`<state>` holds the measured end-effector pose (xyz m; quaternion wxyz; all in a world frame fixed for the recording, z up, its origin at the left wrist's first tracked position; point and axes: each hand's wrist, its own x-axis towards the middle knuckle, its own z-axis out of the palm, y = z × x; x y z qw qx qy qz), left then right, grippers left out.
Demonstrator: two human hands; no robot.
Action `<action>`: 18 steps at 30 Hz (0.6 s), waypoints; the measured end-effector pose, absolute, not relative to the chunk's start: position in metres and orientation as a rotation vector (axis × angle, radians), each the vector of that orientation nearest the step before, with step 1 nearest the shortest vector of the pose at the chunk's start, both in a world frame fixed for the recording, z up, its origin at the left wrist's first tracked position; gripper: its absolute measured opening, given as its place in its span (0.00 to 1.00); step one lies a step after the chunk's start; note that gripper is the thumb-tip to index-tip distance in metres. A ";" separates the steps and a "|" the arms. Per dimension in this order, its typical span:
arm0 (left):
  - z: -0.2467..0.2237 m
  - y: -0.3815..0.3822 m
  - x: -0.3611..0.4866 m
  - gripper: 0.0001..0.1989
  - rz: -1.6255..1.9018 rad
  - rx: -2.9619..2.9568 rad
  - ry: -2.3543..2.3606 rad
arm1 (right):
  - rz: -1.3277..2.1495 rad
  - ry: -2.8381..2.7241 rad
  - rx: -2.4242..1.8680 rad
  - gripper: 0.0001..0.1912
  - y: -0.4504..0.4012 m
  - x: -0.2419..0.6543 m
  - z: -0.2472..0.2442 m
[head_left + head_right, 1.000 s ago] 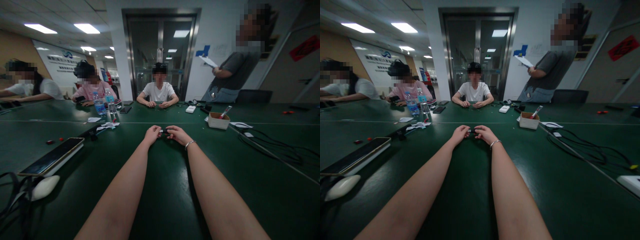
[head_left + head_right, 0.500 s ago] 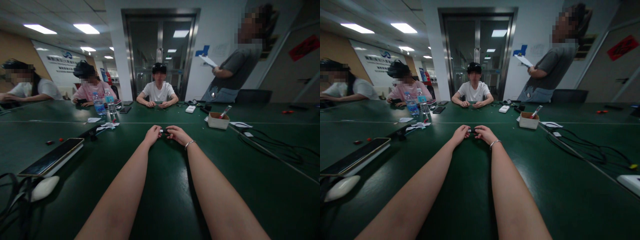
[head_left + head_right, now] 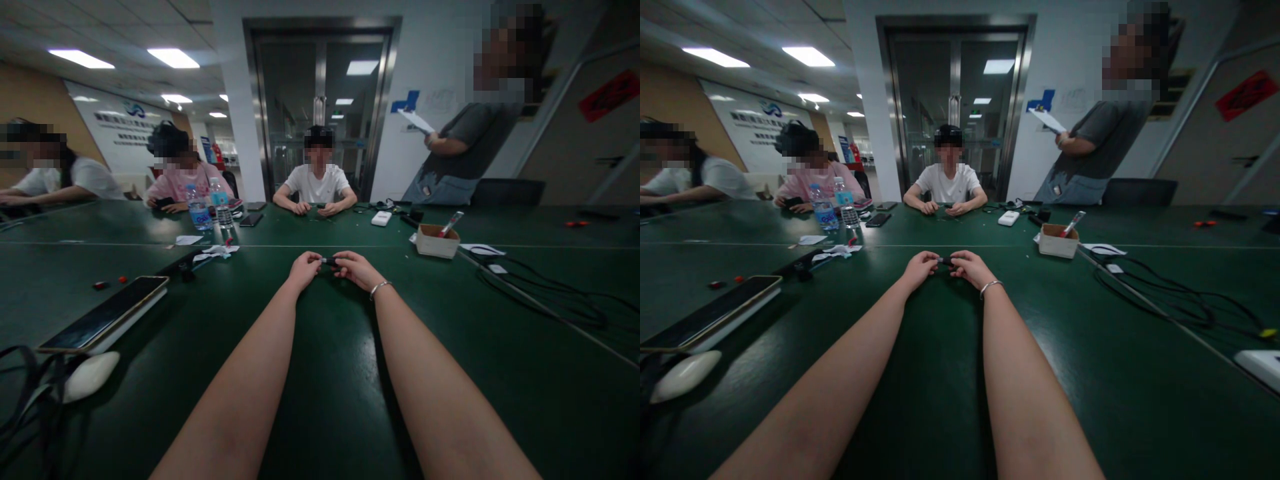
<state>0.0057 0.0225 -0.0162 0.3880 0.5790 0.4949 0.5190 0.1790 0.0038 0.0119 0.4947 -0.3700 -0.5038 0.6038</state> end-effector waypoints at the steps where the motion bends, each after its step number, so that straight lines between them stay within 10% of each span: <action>1: -0.016 0.022 0.005 0.07 1.326 1.483 1.258 | 1.462 -1.221 -0.901 0.07 0.004 0.179 0.012; 18: -0.018 0.023 0.002 0.11 1.309 1.607 1.253 | 1.454 -1.224 -0.900 0.07 0.007 0.179 0.009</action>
